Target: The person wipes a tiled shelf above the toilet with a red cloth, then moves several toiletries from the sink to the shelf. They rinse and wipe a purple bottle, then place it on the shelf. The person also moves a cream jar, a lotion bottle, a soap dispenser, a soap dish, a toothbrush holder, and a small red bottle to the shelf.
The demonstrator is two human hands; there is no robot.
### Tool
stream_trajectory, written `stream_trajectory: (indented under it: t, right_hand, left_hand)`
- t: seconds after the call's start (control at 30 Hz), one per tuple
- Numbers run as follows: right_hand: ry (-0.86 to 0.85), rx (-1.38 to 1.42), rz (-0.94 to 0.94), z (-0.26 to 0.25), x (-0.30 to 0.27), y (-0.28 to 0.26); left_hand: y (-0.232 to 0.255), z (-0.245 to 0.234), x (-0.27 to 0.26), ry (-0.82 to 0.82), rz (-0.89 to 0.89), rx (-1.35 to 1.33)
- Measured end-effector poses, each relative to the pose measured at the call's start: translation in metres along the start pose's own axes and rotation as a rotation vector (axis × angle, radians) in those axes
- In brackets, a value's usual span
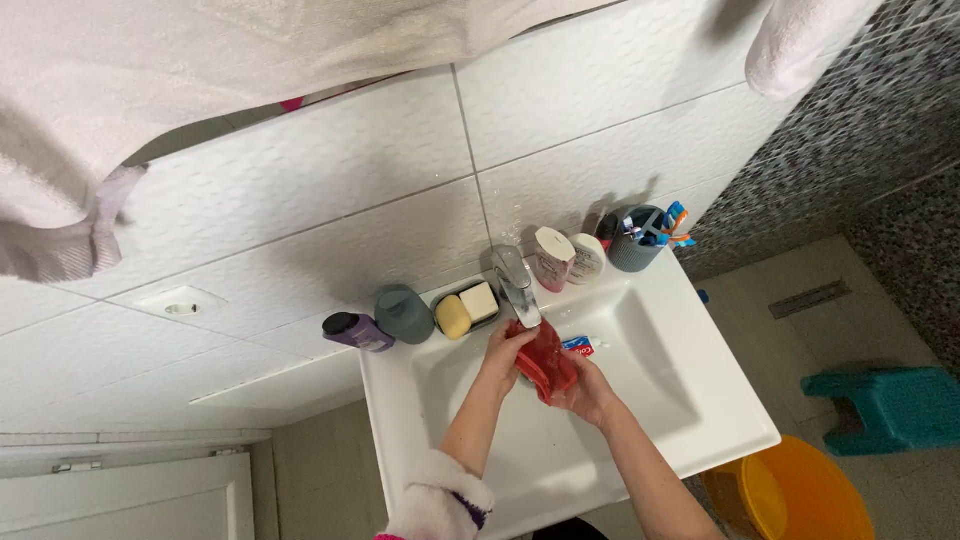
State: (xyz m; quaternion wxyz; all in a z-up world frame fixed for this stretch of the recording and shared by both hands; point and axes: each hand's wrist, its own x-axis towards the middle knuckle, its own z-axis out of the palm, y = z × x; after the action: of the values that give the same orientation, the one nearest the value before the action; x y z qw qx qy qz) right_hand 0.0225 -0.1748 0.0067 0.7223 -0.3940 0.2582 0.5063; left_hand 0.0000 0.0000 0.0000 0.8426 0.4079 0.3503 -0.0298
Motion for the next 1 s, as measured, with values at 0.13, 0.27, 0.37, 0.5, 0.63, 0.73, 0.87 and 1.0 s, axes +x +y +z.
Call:
stream_trajectory:
  t: [0.13, 0.27, 0.37, 0.5, 0.63, 0.73, 0.87, 1.0]
  right_hand:
    - [0.084, -0.104, -0.002, 0.022, -0.018, -0.008]
    - [0.041, -0.031, -0.005, 0.055, -0.03, -0.016]
    - [0.038, -0.022, -0.013, 0.063, -0.013, -0.019]
    - [0.052, 0.024, -0.048, 0.064, 0.014, -0.019]
    - [0.07, 0.087, -0.099, 0.066, 0.041, -0.026]
    - [0.085, 0.154, -0.152, 0.06, 0.057, -0.028]
    - [0.114, 0.254, -0.235, 0.047, 0.076, -0.027]
    - [0.101, 0.052, -0.375, 0.03, 0.089, -0.023]
  left_hand:
    - [0.016, 0.02, -0.023, 0.025, 0.074, 0.035]
    - [0.021, 0.035, -0.04, -0.035, 0.175, 0.157]
    - [0.023, 0.045, -0.054, -0.055, 0.224, 0.215]
    - [0.006, 0.039, -0.034, -0.026, 0.187, 0.264]
    - [-0.006, 0.033, -0.014, 0.039, 0.209, 0.354]
    - [-0.016, 0.021, -0.008, 0.132, 0.231, 0.274]
    - [-0.04, -0.011, 0.012, 0.255, 0.245, 0.206]
    - [-0.017, -0.013, -0.031, 0.146, 0.174, 0.316]
